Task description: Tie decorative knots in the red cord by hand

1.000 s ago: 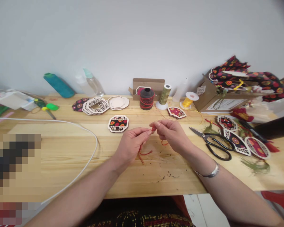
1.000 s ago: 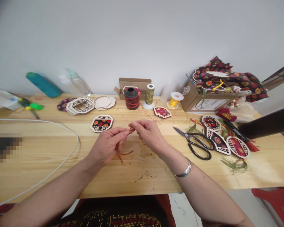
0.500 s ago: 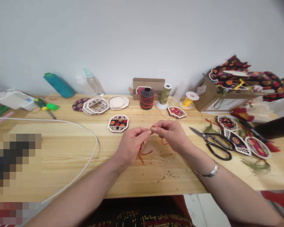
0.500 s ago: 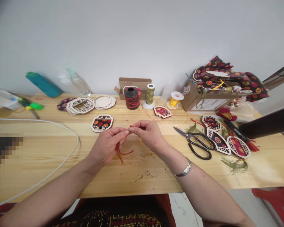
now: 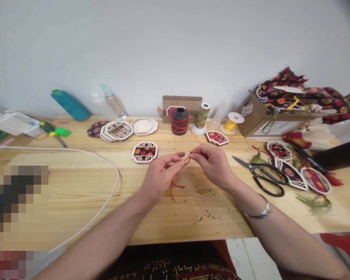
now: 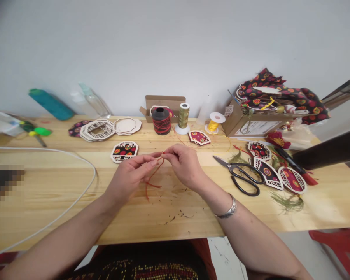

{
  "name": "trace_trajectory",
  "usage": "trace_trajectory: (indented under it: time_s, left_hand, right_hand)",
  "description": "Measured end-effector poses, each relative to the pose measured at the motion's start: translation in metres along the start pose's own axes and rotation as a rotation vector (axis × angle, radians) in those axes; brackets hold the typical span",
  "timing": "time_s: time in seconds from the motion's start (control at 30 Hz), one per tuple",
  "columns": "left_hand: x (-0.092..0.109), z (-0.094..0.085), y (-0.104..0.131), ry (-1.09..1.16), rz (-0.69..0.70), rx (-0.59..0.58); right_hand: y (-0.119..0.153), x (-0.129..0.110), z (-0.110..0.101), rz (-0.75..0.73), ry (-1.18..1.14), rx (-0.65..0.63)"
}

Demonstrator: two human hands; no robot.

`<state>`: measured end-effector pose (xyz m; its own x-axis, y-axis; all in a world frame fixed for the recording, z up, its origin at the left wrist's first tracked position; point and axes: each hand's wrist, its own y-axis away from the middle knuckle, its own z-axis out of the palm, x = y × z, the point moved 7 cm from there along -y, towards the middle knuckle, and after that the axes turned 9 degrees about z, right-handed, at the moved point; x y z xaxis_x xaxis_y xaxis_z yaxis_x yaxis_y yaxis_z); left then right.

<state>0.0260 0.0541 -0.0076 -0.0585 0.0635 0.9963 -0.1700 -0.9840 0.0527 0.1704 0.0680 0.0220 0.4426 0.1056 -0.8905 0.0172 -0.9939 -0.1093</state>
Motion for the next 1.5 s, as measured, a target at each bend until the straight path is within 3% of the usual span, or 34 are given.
trace_trajectory:
  time_s: [0.13, 0.27, 0.57, 0.8, 0.93, 1.0, 1.1, 1.17, 1.2, 1.27, 1.4, 1.5]
  left_hand:
    - [-0.004, 0.006, 0.004, 0.018, -0.042, -0.084]
    - [-0.002, 0.011, 0.005, -0.084, 0.006, -0.141]
    - [0.004, 0.012, 0.004, -0.277, 0.166, -0.132]
    - [0.002, 0.012, 0.003, -0.314, 0.190, -0.136]
    - [0.001, 0.013, 0.003, -0.358, 0.182, -0.163]
    - [0.008, 0.008, 0.003, -0.443, 0.260, -0.113]
    - [0.029, -0.008, 0.007, -0.578, 0.483, 0.137]
    - [0.038, -0.016, 0.012, -0.538, 0.592, 0.263]
    - [0.039, -0.017, 0.013, -0.472, 0.610, 0.268]
    - [0.033, -0.012, 0.011, -0.298, 0.557, 0.182]
    - [0.010, 0.010, 0.006, -0.010, 0.243, -0.095]
    - [0.004, 0.015, 0.006, 0.051, 0.156, -0.147]
  right_hand:
    - [0.002, -0.002, -0.001, -0.040, 0.050, 0.032]
    - [0.001, 0.003, 0.001, 0.032, -0.046, -0.007]
    - [0.002, 0.006, 0.006, 0.214, -0.306, -0.120]
    - [0.005, 0.008, 0.017, 0.378, -0.559, -0.231]
    - [0.006, 0.008, 0.018, 0.381, -0.578, -0.251]
    - [0.005, 0.007, 0.014, 0.351, -0.533, -0.222]
    - [0.005, 0.004, 0.009, 0.308, -0.432, -0.181]
    - [0.004, 0.002, 0.006, 0.280, -0.370, -0.162]
    - [0.004, 0.001, 0.005, 0.265, -0.343, -0.157]
    - [0.004, -0.002, 0.005, 0.224, -0.295, -0.156]
    - [0.005, -0.004, 0.009, 0.180, -0.231, -0.179]
    - [0.005, -0.001, 0.012, 0.199, -0.245, -0.204]
